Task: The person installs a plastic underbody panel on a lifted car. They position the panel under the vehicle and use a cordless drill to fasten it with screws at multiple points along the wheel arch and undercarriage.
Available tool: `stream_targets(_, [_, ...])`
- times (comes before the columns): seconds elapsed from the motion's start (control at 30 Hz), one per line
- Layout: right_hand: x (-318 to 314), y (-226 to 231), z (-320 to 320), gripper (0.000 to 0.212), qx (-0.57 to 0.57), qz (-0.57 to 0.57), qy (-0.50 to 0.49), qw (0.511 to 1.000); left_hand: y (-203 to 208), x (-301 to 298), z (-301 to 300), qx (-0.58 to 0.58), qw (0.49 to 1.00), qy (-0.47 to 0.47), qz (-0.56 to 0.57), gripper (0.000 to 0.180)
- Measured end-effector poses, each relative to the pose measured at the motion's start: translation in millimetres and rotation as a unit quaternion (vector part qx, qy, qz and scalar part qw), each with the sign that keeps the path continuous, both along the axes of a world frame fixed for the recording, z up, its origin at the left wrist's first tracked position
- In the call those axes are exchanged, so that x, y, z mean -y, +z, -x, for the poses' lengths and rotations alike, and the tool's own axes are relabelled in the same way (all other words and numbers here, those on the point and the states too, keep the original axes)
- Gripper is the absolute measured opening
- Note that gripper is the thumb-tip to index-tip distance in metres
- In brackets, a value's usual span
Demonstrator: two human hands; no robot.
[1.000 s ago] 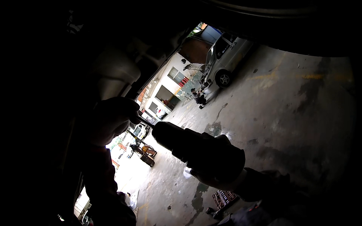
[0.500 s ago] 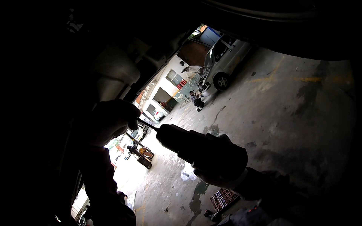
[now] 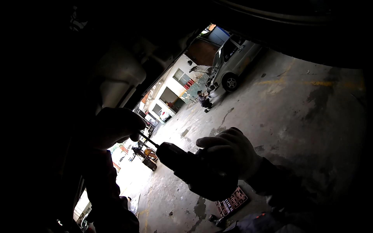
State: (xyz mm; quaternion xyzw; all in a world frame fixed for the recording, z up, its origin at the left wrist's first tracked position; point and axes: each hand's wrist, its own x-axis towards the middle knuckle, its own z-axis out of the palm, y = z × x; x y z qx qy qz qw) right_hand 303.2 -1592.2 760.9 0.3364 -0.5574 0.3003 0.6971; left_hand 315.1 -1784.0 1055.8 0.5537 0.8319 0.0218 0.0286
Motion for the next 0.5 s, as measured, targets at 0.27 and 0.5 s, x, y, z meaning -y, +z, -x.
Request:
stream_targets(0.27, [33, 11, 4, 0.037, -0.023, 0.052, -0.012, 0.998, -2, 1, 5, 0.15, 0.984, 0.052, -0.08, 0.024])
stream_targets(0.5, [40, 13, 13, 0.046, -0.047, 0.047, -0.042, 0.997, 0, 2, 11, 0.208, 0.973, -0.003, -0.097, 0.027])
